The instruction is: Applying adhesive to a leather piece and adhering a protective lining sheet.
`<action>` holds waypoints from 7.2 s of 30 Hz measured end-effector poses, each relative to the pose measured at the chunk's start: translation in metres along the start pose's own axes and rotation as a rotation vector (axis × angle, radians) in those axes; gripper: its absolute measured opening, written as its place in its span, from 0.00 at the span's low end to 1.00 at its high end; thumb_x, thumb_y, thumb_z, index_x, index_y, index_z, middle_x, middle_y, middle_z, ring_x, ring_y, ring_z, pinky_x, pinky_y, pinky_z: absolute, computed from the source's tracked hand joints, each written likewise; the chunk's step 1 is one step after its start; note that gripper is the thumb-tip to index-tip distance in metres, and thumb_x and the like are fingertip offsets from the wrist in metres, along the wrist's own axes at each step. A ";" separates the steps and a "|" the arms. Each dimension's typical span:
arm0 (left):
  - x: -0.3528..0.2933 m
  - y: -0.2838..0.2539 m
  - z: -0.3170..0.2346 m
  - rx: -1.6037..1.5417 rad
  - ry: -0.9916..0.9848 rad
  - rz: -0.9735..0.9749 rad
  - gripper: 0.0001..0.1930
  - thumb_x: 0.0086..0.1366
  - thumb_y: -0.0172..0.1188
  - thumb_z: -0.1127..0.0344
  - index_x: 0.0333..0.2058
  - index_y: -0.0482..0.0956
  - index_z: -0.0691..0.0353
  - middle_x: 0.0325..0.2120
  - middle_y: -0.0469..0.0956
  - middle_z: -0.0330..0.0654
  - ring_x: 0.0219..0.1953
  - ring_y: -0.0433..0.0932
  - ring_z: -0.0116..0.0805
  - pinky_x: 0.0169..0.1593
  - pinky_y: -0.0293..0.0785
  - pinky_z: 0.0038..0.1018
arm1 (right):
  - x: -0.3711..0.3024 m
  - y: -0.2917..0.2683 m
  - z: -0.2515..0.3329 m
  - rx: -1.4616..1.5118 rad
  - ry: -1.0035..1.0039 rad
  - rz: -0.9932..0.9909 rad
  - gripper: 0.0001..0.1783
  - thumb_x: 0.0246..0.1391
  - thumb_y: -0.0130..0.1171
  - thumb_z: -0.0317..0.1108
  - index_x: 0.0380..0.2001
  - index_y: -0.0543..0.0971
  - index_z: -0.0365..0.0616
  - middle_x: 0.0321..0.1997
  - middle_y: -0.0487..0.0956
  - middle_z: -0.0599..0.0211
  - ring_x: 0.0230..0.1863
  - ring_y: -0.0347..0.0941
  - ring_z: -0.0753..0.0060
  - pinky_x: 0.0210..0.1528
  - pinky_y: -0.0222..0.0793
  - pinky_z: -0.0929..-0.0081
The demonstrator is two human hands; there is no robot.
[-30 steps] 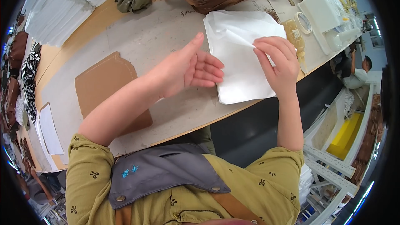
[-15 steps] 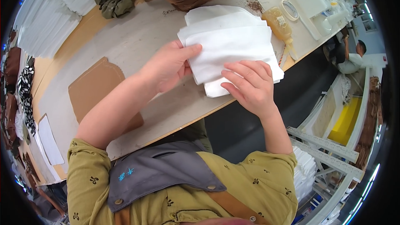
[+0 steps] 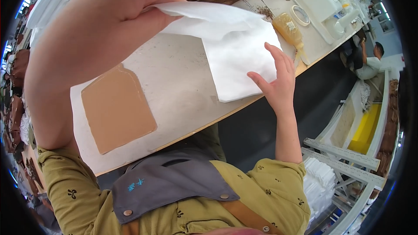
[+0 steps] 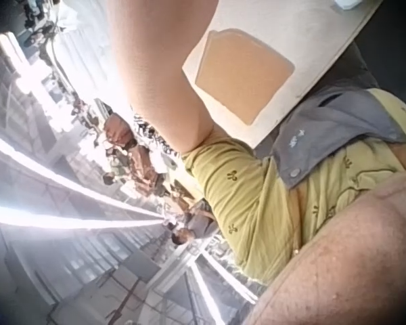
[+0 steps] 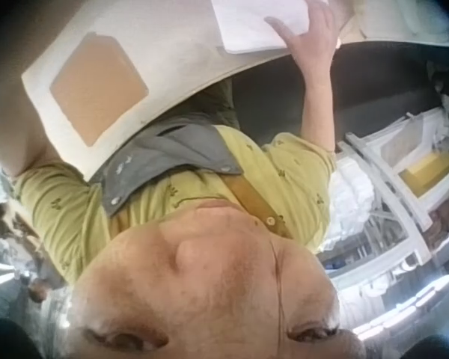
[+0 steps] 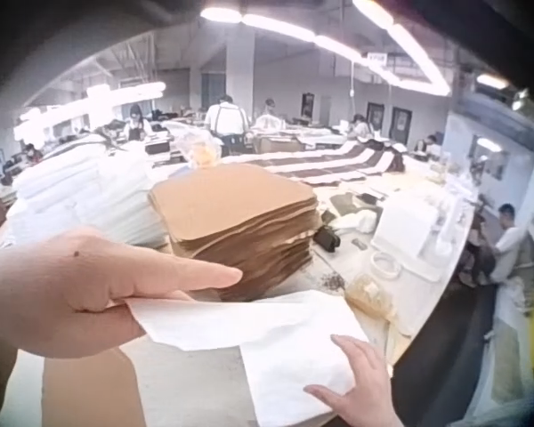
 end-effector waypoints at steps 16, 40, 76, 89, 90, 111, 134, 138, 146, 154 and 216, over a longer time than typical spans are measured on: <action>-0.096 0.058 0.014 -0.986 -0.407 0.152 0.22 0.71 0.55 0.72 0.63 0.73 0.70 0.55 0.79 0.43 0.53 0.79 0.27 0.58 0.73 0.23 | -0.090 0.063 0.051 1.768 0.681 0.395 0.46 0.50 0.77 0.41 0.66 0.66 0.33 0.61 0.76 0.61 0.62 0.72 0.67 0.63 0.67 0.66; -0.427 0.077 0.088 -0.356 -0.927 -0.897 0.21 0.67 0.64 0.74 0.57 0.73 0.57 0.32 0.80 0.39 0.30 0.77 0.22 0.34 0.75 0.23 | -0.023 0.121 0.278 0.641 -0.160 0.340 0.18 0.60 0.65 0.23 0.54 0.81 0.39 0.38 0.81 0.64 0.32 0.74 0.78 0.36 0.70 0.81; -0.428 0.069 0.197 -0.247 -0.846 -0.731 0.13 0.64 0.63 0.76 0.47 0.84 0.60 0.31 0.79 0.41 0.27 0.78 0.33 0.31 0.76 0.28 | 0.030 0.199 0.304 0.280 -0.185 0.477 0.12 0.57 0.64 0.19 0.44 0.86 0.39 0.38 0.83 0.59 0.37 0.78 0.65 0.38 0.73 0.74; -0.428 0.070 0.202 -0.243 -0.861 -0.740 0.12 0.64 0.63 0.74 0.47 0.84 0.60 0.32 0.79 0.42 0.27 0.78 0.34 0.31 0.75 0.28 | 0.035 0.202 0.305 0.276 -0.186 0.464 0.12 0.57 0.64 0.19 0.44 0.86 0.39 0.37 0.83 0.59 0.36 0.77 0.65 0.37 0.73 0.74; -0.428 0.070 0.202 -0.253 -0.861 -0.735 0.12 0.64 0.63 0.74 0.47 0.84 0.60 0.32 0.79 0.42 0.27 0.78 0.34 0.31 0.75 0.28 | 0.035 0.202 0.305 0.276 -0.187 0.463 0.12 0.56 0.64 0.19 0.44 0.86 0.39 0.37 0.84 0.59 0.36 0.77 0.65 0.37 0.73 0.74; -0.429 0.068 0.207 -0.258 -0.860 -0.744 0.12 0.64 0.63 0.74 0.47 0.85 0.61 0.31 0.79 0.42 0.26 0.77 0.32 0.31 0.75 0.27 | 0.034 0.212 0.303 0.299 -0.193 0.463 0.12 0.56 0.64 0.19 0.44 0.86 0.39 0.36 0.82 0.60 0.34 0.76 0.67 0.36 0.72 0.75; -0.430 0.072 0.205 -0.239 -0.889 -0.735 0.12 0.64 0.63 0.74 0.46 0.85 0.60 0.31 0.80 0.42 0.26 0.77 0.33 0.30 0.74 0.27 | 0.033 0.218 0.299 0.330 -0.191 0.475 0.12 0.56 0.64 0.20 0.44 0.86 0.40 0.36 0.81 0.60 0.33 0.75 0.68 0.36 0.70 0.76; -0.430 0.071 0.205 -0.254 -0.888 -0.736 0.13 0.64 0.62 0.74 0.48 0.84 0.61 0.31 0.80 0.42 0.26 0.77 0.33 0.30 0.74 0.28 | 0.034 0.215 0.293 0.316 -0.135 0.509 0.13 0.56 0.64 0.20 0.44 0.86 0.40 0.37 0.82 0.60 0.34 0.75 0.69 0.37 0.70 0.78; -0.433 0.068 0.200 -0.259 -0.883 -0.796 0.25 0.67 0.51 0.78 0.63 0.73 0.60 0.31 0.80 0.44 0.27 0.78 0.32 0.34 0.77 0.29 | 0.065 0.202 0.272 0.577 0.144 0.518 0.10 0.59 0.63 0.21 0.44 0.86 0.36 0.44 0.81 0.64 0.44 0.75 0.74 0.49 0.68 0.80; -0.426 0.078 0.198 -0.445 -0.967 -0.702 0.30 0.66 0.48 0.79 0.67 0.60 0.55 0.35 0.82 0.42 0.23 0.80 0.30 0.31 0.76 0.27 | 0.131 0.141 0.255 0.466 0.012 0.356 0.11 0.61 0.61 0.22 0.45 0.85 0.35 0.42 0.82 0.67 0.45 0.73 0.76 0.55 0.66 0.79; -0.447 0.093 0.128 -0.895 -1.032 -1.009 0.19 0.69 0.63 0.67 0.57 0.75 0.58 0.36 0.80 0.40 0.31 0.77 0.21 0.35 0.75 0.23 | 0.014 0.138 0.310 0.478 -0.171 0.433 0.14 0.53 0.67 0.18 0.43 0.87 0.43 0.37 0.80 0.65 0.27 0.73 0.79 0.29 0.69 0.82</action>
Point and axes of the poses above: each hand's wrist, its own x-axis towards the middle knuckle, its own y-axis out of the palm, z = x × y, the point moved 10 cm from there along x, towards the middle knuckle
